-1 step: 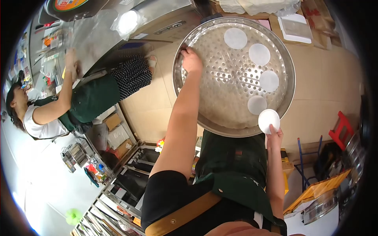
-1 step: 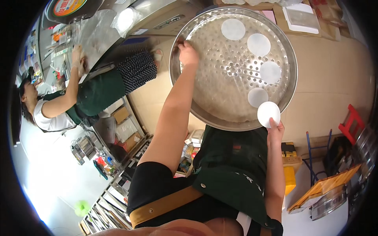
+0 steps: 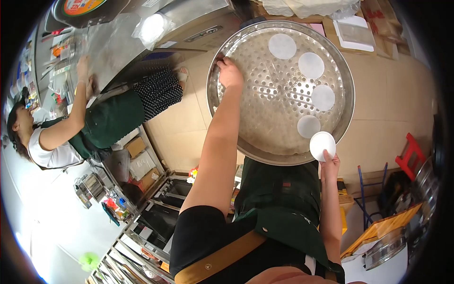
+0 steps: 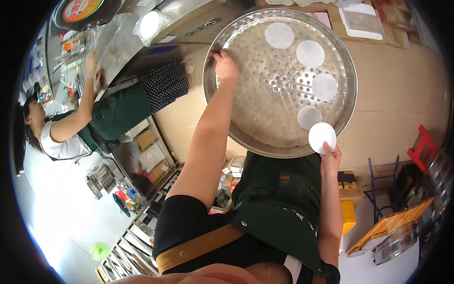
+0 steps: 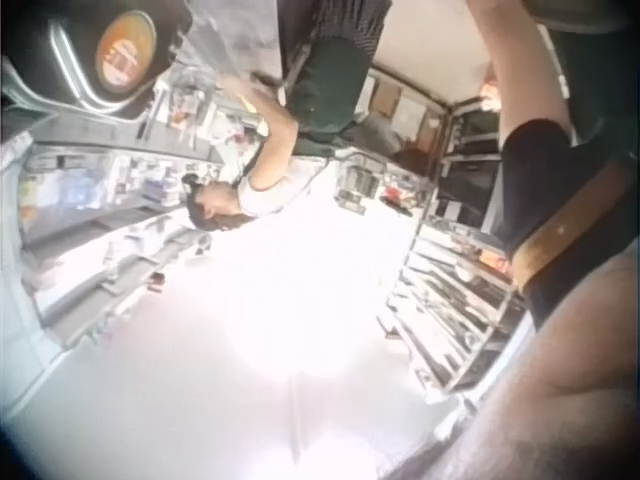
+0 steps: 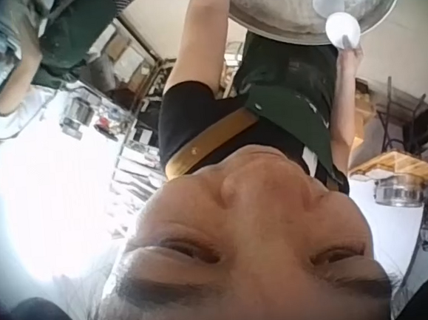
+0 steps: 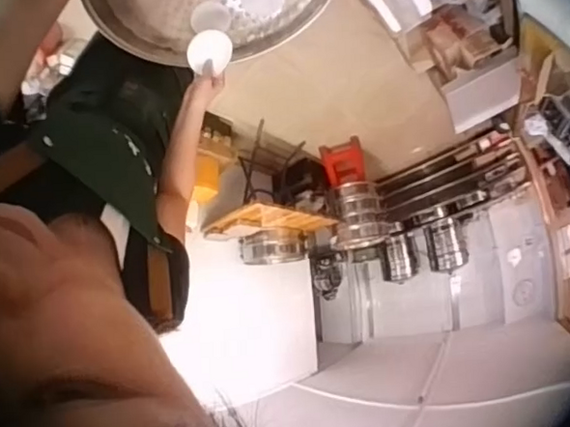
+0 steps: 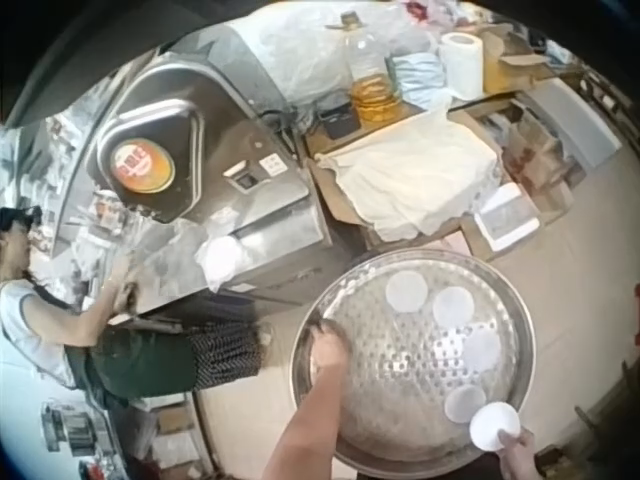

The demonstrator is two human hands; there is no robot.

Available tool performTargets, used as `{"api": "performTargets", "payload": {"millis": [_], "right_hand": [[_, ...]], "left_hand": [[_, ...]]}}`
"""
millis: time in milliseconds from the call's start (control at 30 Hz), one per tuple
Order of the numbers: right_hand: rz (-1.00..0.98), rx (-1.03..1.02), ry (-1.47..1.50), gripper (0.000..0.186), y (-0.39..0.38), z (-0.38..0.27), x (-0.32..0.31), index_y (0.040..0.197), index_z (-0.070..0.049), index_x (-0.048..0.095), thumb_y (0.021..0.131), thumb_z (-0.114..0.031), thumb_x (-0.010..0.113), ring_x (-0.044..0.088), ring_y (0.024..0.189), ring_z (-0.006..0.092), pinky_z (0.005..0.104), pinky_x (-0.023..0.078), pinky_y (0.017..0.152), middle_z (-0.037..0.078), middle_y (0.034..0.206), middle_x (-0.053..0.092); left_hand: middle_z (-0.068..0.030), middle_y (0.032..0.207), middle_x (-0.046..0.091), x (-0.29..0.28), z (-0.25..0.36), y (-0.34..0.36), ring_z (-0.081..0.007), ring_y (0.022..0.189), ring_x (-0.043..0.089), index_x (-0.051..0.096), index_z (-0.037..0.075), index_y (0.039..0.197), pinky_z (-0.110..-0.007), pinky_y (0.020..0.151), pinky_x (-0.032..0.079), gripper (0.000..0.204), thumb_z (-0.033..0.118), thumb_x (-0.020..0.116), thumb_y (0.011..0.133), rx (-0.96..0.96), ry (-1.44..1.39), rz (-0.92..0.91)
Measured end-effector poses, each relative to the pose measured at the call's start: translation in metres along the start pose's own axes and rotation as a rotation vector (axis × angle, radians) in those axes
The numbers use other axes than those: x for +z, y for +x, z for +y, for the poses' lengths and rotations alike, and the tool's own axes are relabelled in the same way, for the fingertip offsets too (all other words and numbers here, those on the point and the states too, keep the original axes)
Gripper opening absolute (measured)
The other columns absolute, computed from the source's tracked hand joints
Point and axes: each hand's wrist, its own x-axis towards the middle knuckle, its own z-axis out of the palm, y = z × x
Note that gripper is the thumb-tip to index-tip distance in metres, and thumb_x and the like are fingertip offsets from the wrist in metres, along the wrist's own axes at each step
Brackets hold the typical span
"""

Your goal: The recorder and a coworker cut rolls of yellow dough into smaller buns and arrange them on a steamer tray with paper liners.

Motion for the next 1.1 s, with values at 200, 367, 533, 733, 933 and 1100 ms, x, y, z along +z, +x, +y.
{"api": "performTargets", "payload": {"millis": [200, 367, 533, 733, 933, 1100], "right_hand": [[-0.009, -0.002, -0.001, 0.020, -0.002, -0.002, 0.005, 0.098, 0.001, 0.056, 0.081, -0.009, 0.055, 0.057, 0.080, 0.0127, 0.0250, 0.045, 0.071, 0.007, 0.091, 0.060], [-0.008, 0.021, -0.005, 0.021, -0.002, -0.003, 0.004, 0.099, 0.001, 0.056, 0.081, -0.009, 0.056, 0.057, 0.080, 0.0125, 0.0249, 0.045, 0.071, 0.007, 0.091, 0.060], [0.001, 0.039, -0.004, 0.022, -0.002, -0.005, 0.005, 0.099, 0.001, 0.055, 0.080, -0.010, 0.057, 0.057, 0.080, 0.0123, 0.0244, 0.045, 0.071, 0.007, 0.091, 0.060], [-0.017, 0.052, 0.026, 0.022, -0.002, -0.006, 0.004, 0.099, 0.002, 0.056, 0.080, -0.010, 0.057, 0.056, 0.080, 0.0119, 0.0239, 0.045, 0.071, 0.007, 0.091, 0.060], [-0.010, 0.059, 0.047, 0.023, -0.002, -0.006, 0.005, 0.098, 0.002, 0.056, 0.079, -0.011, 0.059, 0.056, 0.079, 0.0112, 0.0235, 0.044, 0.070, 0.006, 0.090, 0.060], [-0.006, 0.067, 0.055, 0.023, -0.002, -0.005, 0.003, 0.097, 0.001, 0.056, 0.079, -0.012, 0.060, 0.055, 0.078, 0.0096, 0.0220, 0.043, 0.069, 0.005, 0.088, 0.059]], "left_hand": [[-0.0152, 0.106, 0.041, -0.007, 0.011, 0.003, -0.0273, 0.081, 0.058, 0.040, 0.003, 0.098, -0.034, 0.060, 0.050, 0.031, 0.005, 0.055, 0.071, 0.016, 0.072, -0.041], [-0.0156, 0.106, 0.041, -0.012, 0.029, 0.013, -0.0293, 0.076, 0.058, 0.038, 0.002, 0.108, -0.036, 0.060, 0.049, 0.040, 0.005, 0.054, 0.071, 0.154, -0.024, 0.004], [-0.0130, 0.111, 0.044, -0.012, 0.057, 0.028, -0.0302, 0.077, 0.058, 0.041, 0.006, 0.114, -0.038, 0.061, 0.048, 0.043, 0.009, 0.050, 0.072, 0.326, -0.025, 0.076], [-0.0130, 0.102, 0.048, 0.001, 0.080, 0.042, -0.0287, 0.073, 0.059, 0.044, 0.002, 0.108, -0.038, 0.057, 0.049, 0.036, 0.007, 0.049, 0.073, 0.502, 0.063, 0.131], [-0.0124, 0.092, 0.049, 0.010, 0.084, 0.049, -0.0268, 0.064, 0.060, 0.050, 0.003, 0.087, -0.037, 0.051, 0.049, 0.016, 0.008, 0.051, 0.072, 0.506, 0.140, 0.227], [-0.0120, 0.092, 0.050, -0.002, 0.089, 0.044, -0.0278, 0.059, 0.060, 0.051, 0.003, 0.079, -0.037, 0.048, 0.048, 0.010, 0.008, 0.051, 0.070, 0.544, 0.140, 0.196]]}}
